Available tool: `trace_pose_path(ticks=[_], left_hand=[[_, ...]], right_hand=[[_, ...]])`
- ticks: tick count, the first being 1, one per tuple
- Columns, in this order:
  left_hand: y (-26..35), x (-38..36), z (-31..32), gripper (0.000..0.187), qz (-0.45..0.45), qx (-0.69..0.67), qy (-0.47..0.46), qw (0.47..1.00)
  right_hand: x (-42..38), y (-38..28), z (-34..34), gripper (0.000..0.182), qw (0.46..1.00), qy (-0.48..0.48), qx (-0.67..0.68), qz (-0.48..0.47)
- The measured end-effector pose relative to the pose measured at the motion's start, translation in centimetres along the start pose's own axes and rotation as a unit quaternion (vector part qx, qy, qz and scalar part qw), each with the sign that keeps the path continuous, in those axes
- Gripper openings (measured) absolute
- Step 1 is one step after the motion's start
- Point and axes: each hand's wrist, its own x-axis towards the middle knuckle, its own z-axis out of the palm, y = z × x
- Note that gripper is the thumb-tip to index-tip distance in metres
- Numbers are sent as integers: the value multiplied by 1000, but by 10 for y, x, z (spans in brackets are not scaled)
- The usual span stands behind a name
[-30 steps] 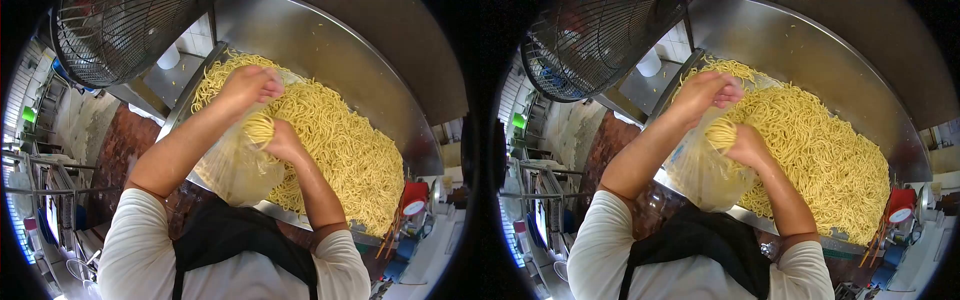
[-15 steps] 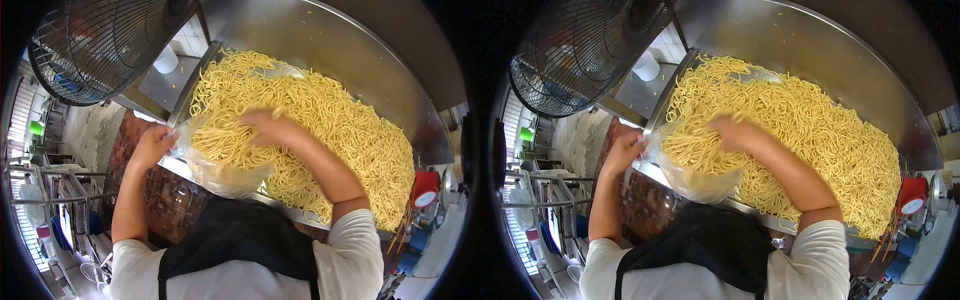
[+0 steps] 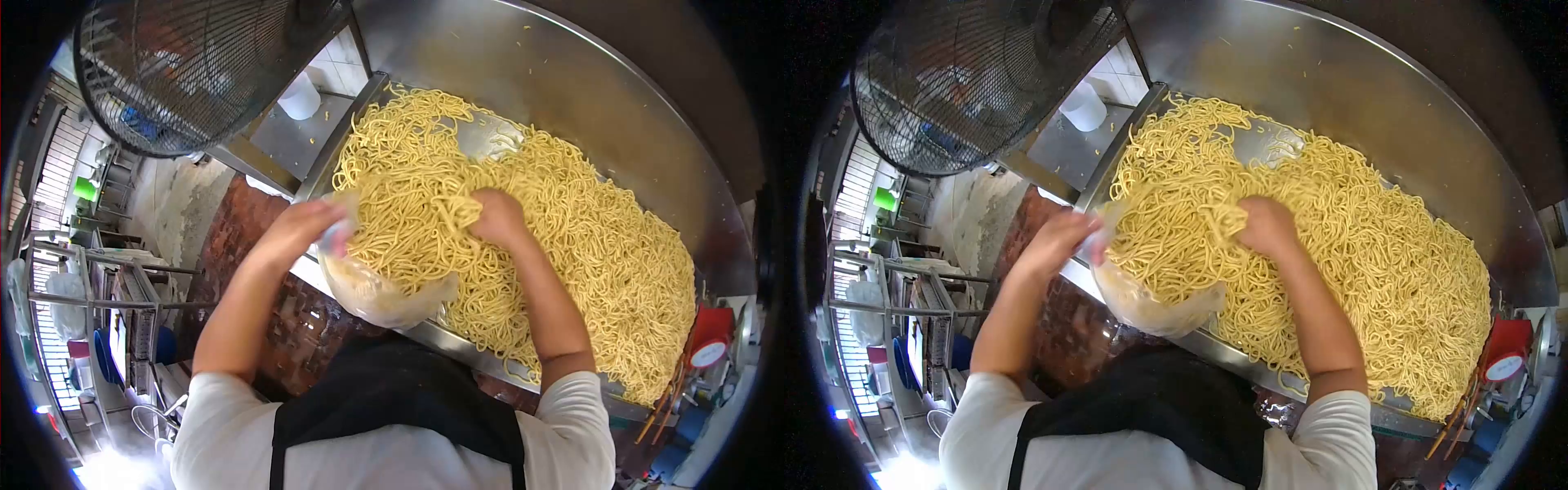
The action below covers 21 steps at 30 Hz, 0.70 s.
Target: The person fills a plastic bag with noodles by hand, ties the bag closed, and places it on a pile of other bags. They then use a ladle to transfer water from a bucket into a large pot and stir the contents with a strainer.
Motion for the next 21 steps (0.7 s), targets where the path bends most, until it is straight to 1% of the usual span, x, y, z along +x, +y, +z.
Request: trace_pose_path(ticks=[2,4,6,7,8,9,10,11,12,13,14,15,16,17,18,19,20,21], left_hand=[[36,28,40,31,9,-40,-80,996],[83,40,76,29,112,-154,-138,972],[117,39,77,29,201,-190,-173,945],[135,25,78,29,198,-188,-187,944],[152,3,77,28,178,-264,-142,937],[156,-10,75,28,154,-337,-94,924],[146,-10,71,28,148,-332,-107,926],[127,-4,64,28,129,-321,-132,929],[102,6,54,29,111,-311,-154,931],[60,25,44,28,54,-304,-169,936],[29,37,34,24,-57,-280,-155,946],[-10,51,18,21,-94,-298,-163,936],[-34,60,5,20,-128,-315,-171,925],[-35,56,1,20,-132,-314,-176,923],[-32,48,-2,22,-162,-335,-177,911],[-29,46,-3,26,-186,-355,-180,898],[-32,50,-4,36,-191,-359,-235,883],[-21,46,8,36,-188,-358,-243,882]], right_hand=[[-17,-11,29,30,992,69,94,-47],[-28,-69,5,33,961,93,240,-104],[-25,-125,-16,34,930,126,272,-214],[-25,-151,-20,31,919,137,281,-238],[-22,-173,-16,28,908,148,293,-260],[-15,-189,6,28,849,31,507,-147],[-14,-191,27,28,792,-28,602,-94],[-12,-193,48,28,722,-74,688,-29],[-19,-190,66,29,816,10,567,-111],[-21,-188,84,30,881,91,424,-188],[-15,-185,109,30,882,96,423,-183],[-6,-183,135,30,898,193,323,-228],[0,-179,146,30,896,284,213,-269],[-7,-179,137,30,897,285,212,-262],[-21,-185,115,28,922,147,320,-165],[-28,-186,99,25,908,7,413,-64],[-23,-182,113,28,905,13,418,-74],[-19,-178,125,30,902,19,422,-85]])
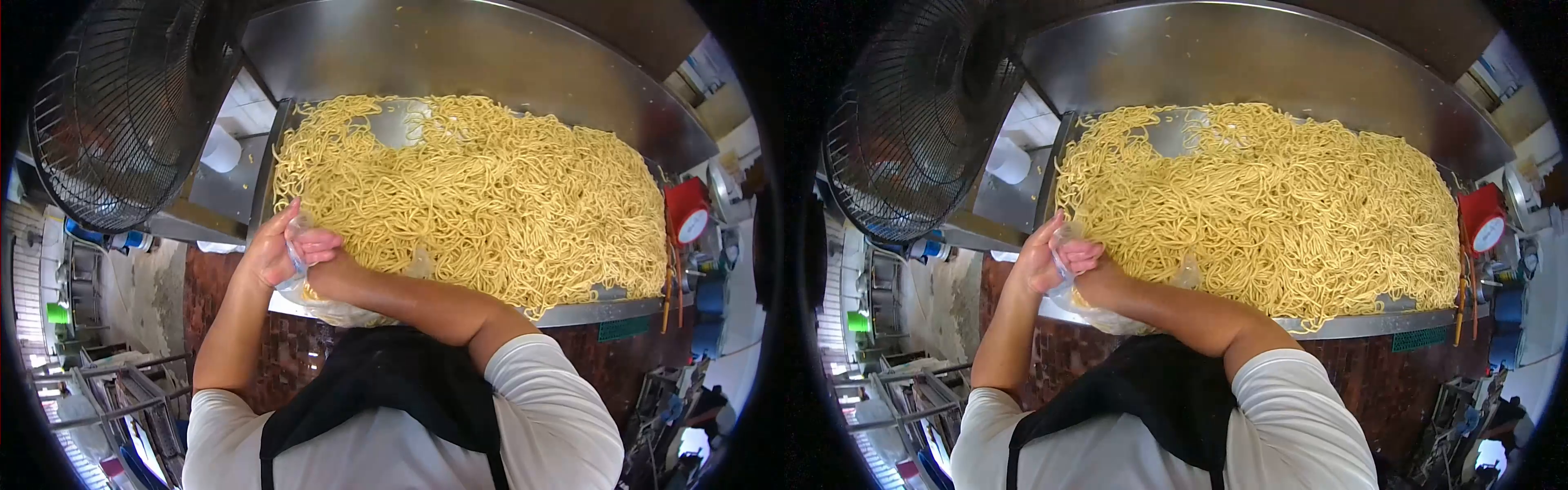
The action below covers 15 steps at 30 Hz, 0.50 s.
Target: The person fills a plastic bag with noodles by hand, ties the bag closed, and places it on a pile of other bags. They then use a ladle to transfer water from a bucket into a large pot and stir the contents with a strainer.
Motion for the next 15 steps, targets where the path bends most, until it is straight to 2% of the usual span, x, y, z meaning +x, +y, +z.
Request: trace_pose_path(ticks=[1,2,3,4,6,8,10,12,14,15], left_hand=[[-2,-1,30,35,38,-26,15,999],[-2,-2,56,35,74,-51,30,996],[0,-3,69,31,116,-37,23,992],[2,2,59,31,110,-34,13,993],[15,13,14,27,144,230,101,957],[24,11,-10,29,129,501,147,843],[36,8,-39,31,88,493,160,850],[42,3,-37,32,56,484,180,854],[46,-13,-21,39,51,391,174,902],[44,-16,-22,47,78,273,132,950]], right_hand=[[-3,7,1,36,988,-6,-135,-79],[-7,10,2,42,951,-12,-268,-154],[-10,-2,4,49,943,122,-256,-175],[-11,4,6,49,941,130,-263,-171],[-13,17,-2,48,887,-46,-445,-116],[-29,-3,-20,44,902,-61,-415,-98],[-36,-3,-22,44,874,-81,-466,-115],[-38,6,-21,45,873,-62,-465,-130],[-38,4,-23,48,871,-75,-466,-134],[-37,4,-24,48,871,-75,-466,-135]])
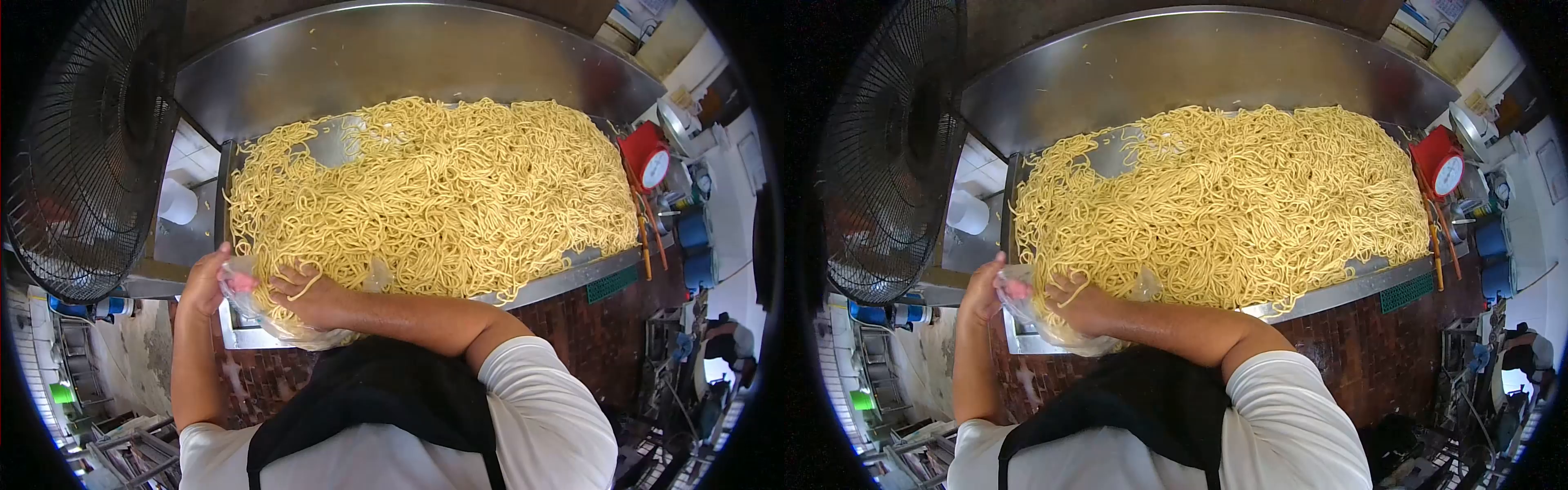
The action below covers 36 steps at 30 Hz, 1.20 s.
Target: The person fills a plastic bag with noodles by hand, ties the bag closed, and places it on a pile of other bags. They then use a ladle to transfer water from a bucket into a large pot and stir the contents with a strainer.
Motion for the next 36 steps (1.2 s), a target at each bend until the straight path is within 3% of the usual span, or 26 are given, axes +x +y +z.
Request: trace_pose_path(ticks=[1,3,4,5,7,9,10,11,12,14,16,18,19,21,22,24,26,27,29,30,31,32,33,35,36], left_hand=[[-1,-5,0,47,-1,0,3,1000],[0,-21,7,46,20,-209,-10,978],[-2,-27,9,31,70,-219,-12,973],[-6,-29,2,31,72,-221,-1,973],[-20,-28,-21,18,101,93,45,990],[-47,-30,-48,15,74,270,157,947],[-52,-36,-50,18,77,297,174,936],[-56,-39,-51,23,81,324,188,924],[-69,-36,-72,30,53,284,162,944],[-60,-47,-66,33,39,249,166,953],[-41,-48,-37,34,44,131,137,981],[-13,-33,14,31,91,-2,144,985],[5,-27,46,31,109,-32,108,988],[26,0,90,34,118,-107,8,987],[30,14,103,36,103,-155,-54,981],[63,14,128,38,213,-53,-151,964],[101,-24,137,41,252,-50,-143,956],[112,-35,141,44,285,-39,-140,948],[114,-42,135,54,306,-98,-181,929],[105,-27,126,76,307,-76,-197,928],[90,-7,124,76,302,-71,-209,927],[72,15,122,83,284,160,-205,923],[56,37,121,90,258,381,-189,868],[18,75,154,91,225,587,-230,743],[-9,98,165,83,206,654,-197,700]], right_hand=[[0,1,1,52,1000,-2,-1,-2],[0,1,-2,55,1000,-5,2,-10],[-1,1,-10,60,1000,-27,6,-6],[-2,0,-18,65,999,-48,11,-4],[-1,0,-27,69,997,-60,40,-13],[0,1,-36,69,994,-90,62,-4],[4,1,-62,70,988,-143,52,-12],[11,13,-81,71,965,-207,162,10],[17,29,-95,71,924,-272,266,33],[9,69,-98,66,975,-22,211,61],[17,103,-106,68,990,35,-92,96],[31,128,-99,62,955,-212,-42,202],[27,133,-80,62,957,-209,-43,197],[21,136,-45,50,974,-38,30,222],[17,123,-48,50,976,-38,23,215],[6,95,-70,38,954,46,188,227],[31,57,-102,29,951,118,231,168],[64,48,-80,30,867,207,411,192],[88,23,-83,33,882,211,398,137],[83,0,-106,37,970,119,204,65],[97,-13,-63,29,829,105,541,95],[109,-15,0,23,580,78,804,104],[106,-2,54,23,582,87,801,106],[63,-8,32,29,840,73,527,101],[50,-5,35,32,878,61,462,106]])
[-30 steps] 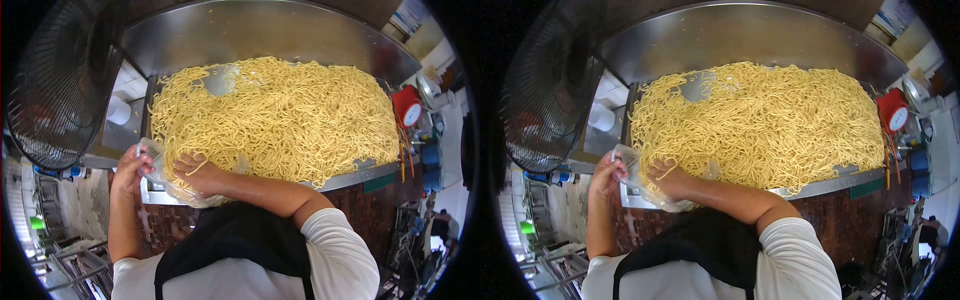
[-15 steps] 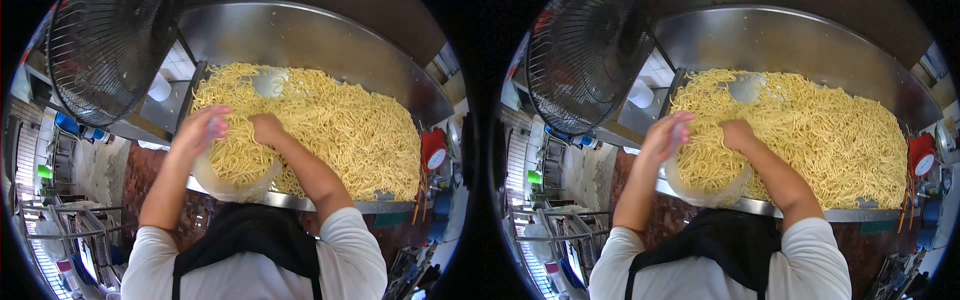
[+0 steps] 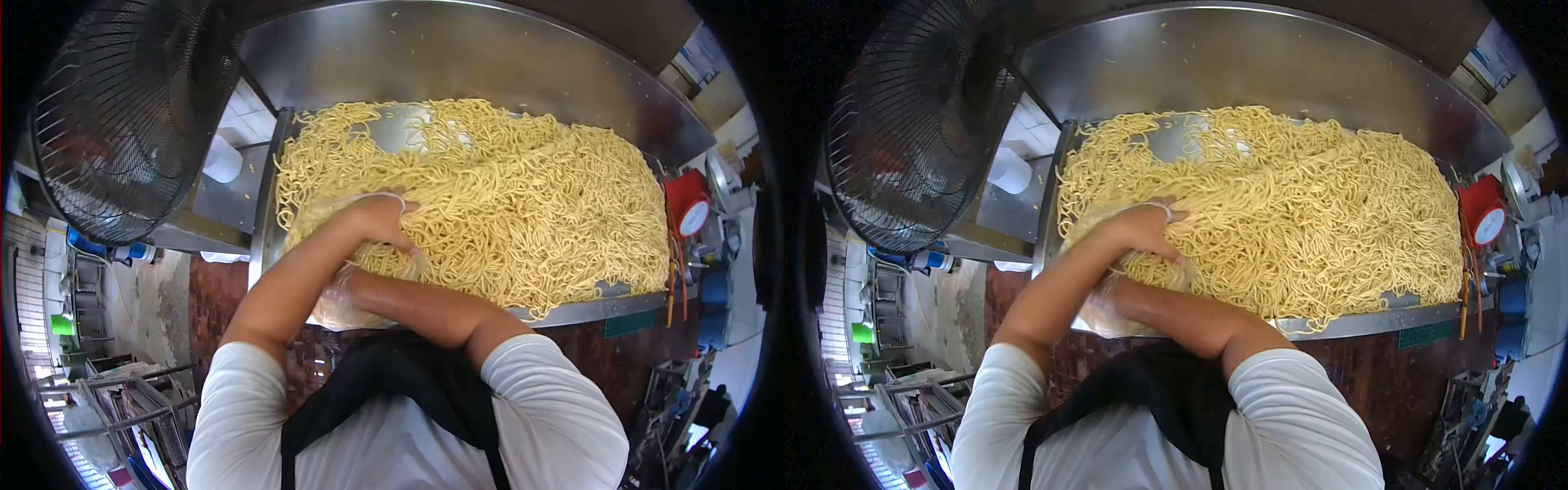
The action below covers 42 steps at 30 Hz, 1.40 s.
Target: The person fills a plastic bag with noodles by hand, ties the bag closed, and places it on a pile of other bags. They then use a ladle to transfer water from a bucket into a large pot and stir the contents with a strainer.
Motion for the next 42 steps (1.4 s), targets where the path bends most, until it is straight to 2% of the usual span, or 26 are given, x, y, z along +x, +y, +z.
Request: trace_pose_path(ticks=[2,4,5,6,7,8,10,11,13,14,15,17,19,21,22,23,24,26,28,32,34,37,38,39,40,42], left_hand=[[1,37,14,76,-26,79,-14,996],[9,68,8,68,-123,67,-138,981],[4,76,18,68,-108,66,-140,982],[-11,85,32,65,-114,37,-44,992],[-22,91,38,62,-117,8,52,992],[-26,93,36,62,-101,10,51,994],[-33,96,35,61,-115,-96,106,983],[-31,99,34,61,-106,-97,102,984],[-28,101,28,62,-121,-358,57,924],[-53,124,57,67,-84,-433,37,897],[-41,118,47,67,-83,-433,41,897],[0,82,18,69,-80,-561,-12,824],[15,69,20,64,-93,-586,-6,805],[20,49,7,59,-111,-607,7,787],[25,37,-7,59,-125,-604,-2,787],[29,27,-14,59,-140,-601,-12,786],[23,14,-15,58,-157,-574,43,802],[16,-21,-38,61,-123,-689,79,710],[-16,-65,-44,66,-190,-667,126,709],[-49,-125,-46,61,-190,-639,181,724],[-46,-131,-44,61,-224,-632,205,713],[-44,-123,-31,63,-202,-638,226,707],[-45,-121,-30,64,-183,-636,208,720],[-43,-120,-30,64,-180,-640,208,718],[-40,-119,-31,63,-145,-644,190,727],[-39,-121,-30,62,-84,-636,167,749]], right_hand=[[-20,9,-20,38,993,-7,-118,20],[-45,13,-55,44,959,-10,-282,-7],[-72,1,-78,52,926,24,-371,-65],[-99,-12,-100,60,878,69,-459,-115],[-126,-9,-122,65,907,81,-413,-14],[-152,-8,-144,70,923,98,-362,85],[-207,-9,-172,84,841,246,-426,225],[-213,1,-176,84,836,252,-427,233],[-219,25,-184,87,763,334,-469,295],[-207,36,-192,90,747,337,-463,338],[-194,49,-209,90,746,338,-466,334],[-165,96,-245,80,744,416,-317,415],[-146,156,-285,66,748,550,-228,292],[-107,110,-326,54,734,556,-146,361],[-93,125,-354,54,728,563,-166,354],[-84,142,-381,53,728,557,-196,348],[-75,154,-409,53,729,546,-227,345],[-66,171,-452,53,739,504,-276,352],[-72,172,-484,54,760,443,-313,359],[-100,144,-514,55,807,316,-365,340],[-104,127,-511,56,832,256,-388,303],[-105,112,-479,59,851,137,-470,190],[-115,108,-462,59,839,63,-503,198],[-116,65,-440,64,796,-38,-491,353],[-117,21,-417,69,716,-163,-478,482],[-113,-56,-373,63,747,-158,-511,396]])
